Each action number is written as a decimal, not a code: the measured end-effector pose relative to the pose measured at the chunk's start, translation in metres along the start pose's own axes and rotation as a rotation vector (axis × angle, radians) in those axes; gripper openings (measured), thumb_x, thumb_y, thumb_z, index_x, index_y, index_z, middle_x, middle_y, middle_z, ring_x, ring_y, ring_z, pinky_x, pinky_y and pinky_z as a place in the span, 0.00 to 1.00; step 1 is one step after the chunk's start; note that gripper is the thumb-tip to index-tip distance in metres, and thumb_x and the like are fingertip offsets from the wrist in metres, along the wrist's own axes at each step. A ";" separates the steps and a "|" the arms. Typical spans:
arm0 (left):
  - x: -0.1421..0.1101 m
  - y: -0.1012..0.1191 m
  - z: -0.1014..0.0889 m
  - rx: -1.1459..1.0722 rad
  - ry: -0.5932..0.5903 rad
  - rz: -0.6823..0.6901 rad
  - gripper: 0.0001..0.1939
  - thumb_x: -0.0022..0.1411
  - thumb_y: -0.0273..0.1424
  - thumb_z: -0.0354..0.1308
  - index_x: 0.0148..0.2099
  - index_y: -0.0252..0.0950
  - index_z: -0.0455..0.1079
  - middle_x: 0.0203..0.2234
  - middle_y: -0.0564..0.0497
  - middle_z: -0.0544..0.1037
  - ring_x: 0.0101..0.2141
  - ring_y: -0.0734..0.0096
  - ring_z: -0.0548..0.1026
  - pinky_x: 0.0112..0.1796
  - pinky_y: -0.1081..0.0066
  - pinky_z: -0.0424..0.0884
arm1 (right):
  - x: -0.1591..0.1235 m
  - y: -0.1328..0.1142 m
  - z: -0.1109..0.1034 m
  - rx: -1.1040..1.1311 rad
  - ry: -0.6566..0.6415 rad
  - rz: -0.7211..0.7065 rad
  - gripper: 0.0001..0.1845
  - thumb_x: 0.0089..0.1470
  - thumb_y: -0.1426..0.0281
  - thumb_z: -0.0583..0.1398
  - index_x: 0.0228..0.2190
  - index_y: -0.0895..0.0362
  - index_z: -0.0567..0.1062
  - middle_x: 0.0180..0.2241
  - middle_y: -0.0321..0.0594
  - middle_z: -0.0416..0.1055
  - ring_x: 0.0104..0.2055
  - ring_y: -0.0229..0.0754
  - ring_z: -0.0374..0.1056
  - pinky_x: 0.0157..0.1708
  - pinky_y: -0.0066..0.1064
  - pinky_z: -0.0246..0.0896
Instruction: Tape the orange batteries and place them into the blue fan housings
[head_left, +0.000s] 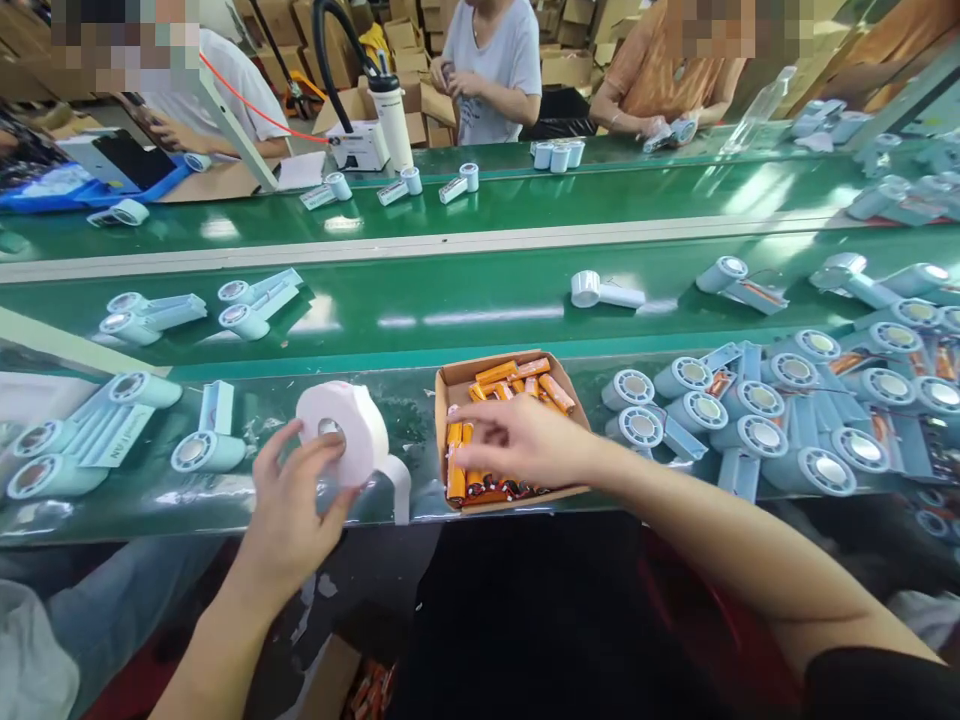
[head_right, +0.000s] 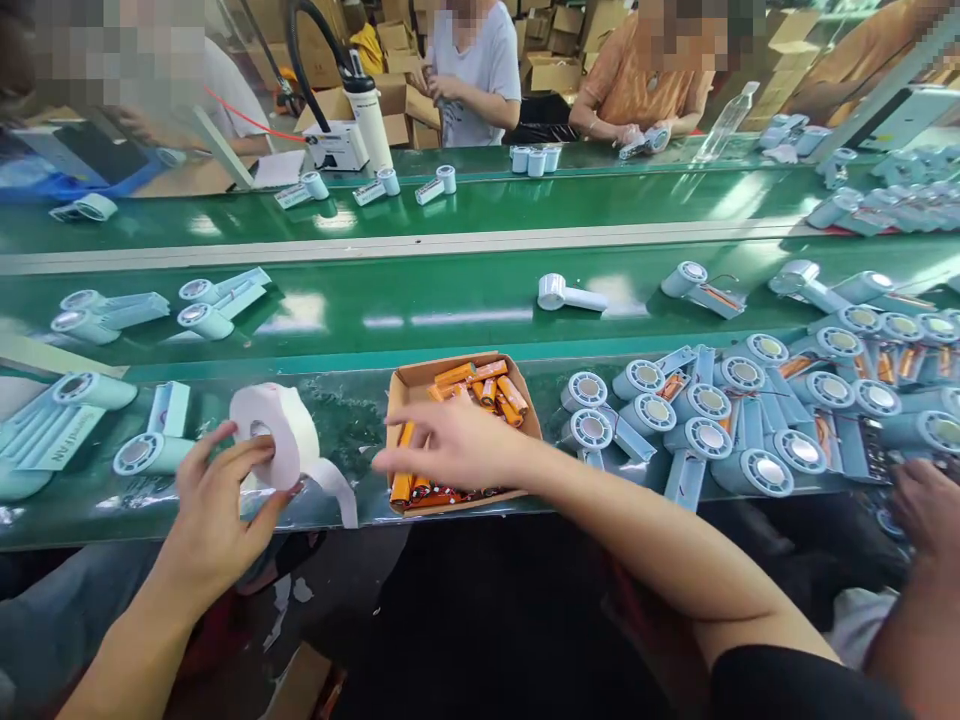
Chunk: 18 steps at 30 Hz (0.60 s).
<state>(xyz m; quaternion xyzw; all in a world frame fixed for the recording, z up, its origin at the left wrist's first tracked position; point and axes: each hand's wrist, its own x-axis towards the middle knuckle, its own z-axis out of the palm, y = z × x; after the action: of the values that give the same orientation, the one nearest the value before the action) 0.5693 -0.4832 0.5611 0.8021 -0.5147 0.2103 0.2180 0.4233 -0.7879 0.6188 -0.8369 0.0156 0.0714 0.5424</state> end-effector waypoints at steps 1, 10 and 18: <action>0.004 0.011 -0.005 -0.022 0.034 0.022 0.22 0.68 0.27 0.62 0.62 0.43 0.69 0.52 0.42 0.82 0.71 0.42 0.65 0.63 0.42 0.73 | -0.003 -0.004 0.014 0.094 -0.085 0.013 0.33 0.60 0.52 0.70 0.60 0.58 0.79 0.30 0.35 0.83 0.29 0.39 0.76 0.32 0.28 0.69; 0.000 0.025 0.012 -0.459 0.193 -0.373 0.18 0.65 0.28 0.66 0.57 0.43 0.75 0.57 0.44 0.80 0.68 0.43 0.71 0.45 0.57 0.87 | -0.011 -0.011 0.072 -0.221 -0.357 -0.234 0.12 0.65 0.60 0.68 0.33 0.54 0.84 0.25 0.32 0.78 0.26 0.34 0.71 0.25 0.25 0.53; -0.002 0.039 0.025 -0.415 0.217 -0.317 0.17 0.64 0.32 0.71 0.53 0.43 0.75 0.50 0.44 0.78 0.63 0.48 0.73 0.42 0.64 0.86 | 0.061 0.010 0.001 -0.872 0.171 0.327 0.19 0.67 0.58 0.65 0.46 0.61 0.83 0.46 0.61 0.83 0.49 0.63 0.81 0.45 0.43 0.74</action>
<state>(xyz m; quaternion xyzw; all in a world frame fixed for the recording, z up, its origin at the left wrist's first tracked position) 0.5356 -0.5105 0.5446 0.7835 -0.3886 0.1481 0.4616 0.4831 -0.7879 0.6014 -0.9760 0.1604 0.0864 0.1189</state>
